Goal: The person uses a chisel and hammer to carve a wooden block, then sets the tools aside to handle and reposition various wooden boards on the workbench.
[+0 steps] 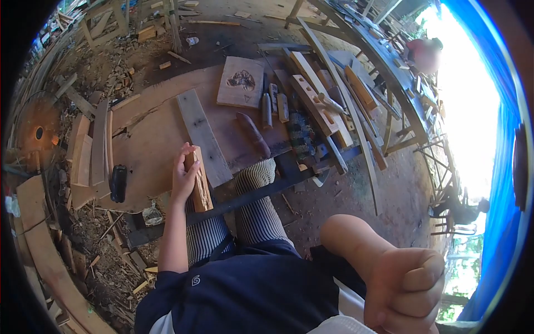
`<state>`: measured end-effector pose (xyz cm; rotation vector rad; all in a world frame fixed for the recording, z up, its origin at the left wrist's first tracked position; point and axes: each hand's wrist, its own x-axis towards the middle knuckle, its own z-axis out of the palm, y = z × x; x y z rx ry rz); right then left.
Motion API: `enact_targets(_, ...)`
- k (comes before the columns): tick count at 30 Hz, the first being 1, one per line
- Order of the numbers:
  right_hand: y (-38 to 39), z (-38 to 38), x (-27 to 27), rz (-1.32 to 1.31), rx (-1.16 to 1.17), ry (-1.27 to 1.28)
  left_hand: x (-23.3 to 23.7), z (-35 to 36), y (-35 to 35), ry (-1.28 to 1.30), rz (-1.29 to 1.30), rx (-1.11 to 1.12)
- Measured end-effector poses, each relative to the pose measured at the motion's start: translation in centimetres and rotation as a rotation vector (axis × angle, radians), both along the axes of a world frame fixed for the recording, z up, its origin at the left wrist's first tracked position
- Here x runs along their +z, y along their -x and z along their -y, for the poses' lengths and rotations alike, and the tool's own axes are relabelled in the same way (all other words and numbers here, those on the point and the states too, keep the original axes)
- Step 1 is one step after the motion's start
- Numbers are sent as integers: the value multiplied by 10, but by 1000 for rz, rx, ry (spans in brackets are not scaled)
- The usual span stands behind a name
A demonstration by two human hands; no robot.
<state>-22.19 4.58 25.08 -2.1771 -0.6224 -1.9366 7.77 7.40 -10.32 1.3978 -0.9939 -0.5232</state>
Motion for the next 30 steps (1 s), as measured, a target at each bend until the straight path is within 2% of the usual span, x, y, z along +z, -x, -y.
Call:
enact_targets(9, -12, -5, -5, 141, 32, -47, 3, 0, 6, -20, 60, 28)
enact_targets(11, -6, -5, -5, 16, 32, -27, 2, -1, 5, -30, 64, 29)
enact_targets(15, -5, -4, -20, 35, 165, -66, 5, 2, 8, -57, 132, 71)
enact_targets(17, -9, -1, -51, 308, 237, -247, 7, 4, 17, -70, 178, 83)
enact_targets(19, 1, 42, -133, -55, 957, -115, 11, 5, 33, -115, 209, 200)
enact_targets(21, -24, 5, -133, -512, -106, -948, 22, 4, 53, -154, 249, 212)
enact_targets(22, -37, 13, -158, -787, -7, -1159, 29, 4, 62, -187, 294, 239)
enact_targets(25, -48, -2, -233, -1015, -117, -1163, 44, 4, 83, -216, 208, 212)
enact_targets(27, -45, -10, -246, -1063, -123, -1044, 52, 7, 87, -262, 204, 192)
enact_targets(30, -62, -4, -261, -1160, -128, -1103, 48, 18, 89, -270, 236, 170)
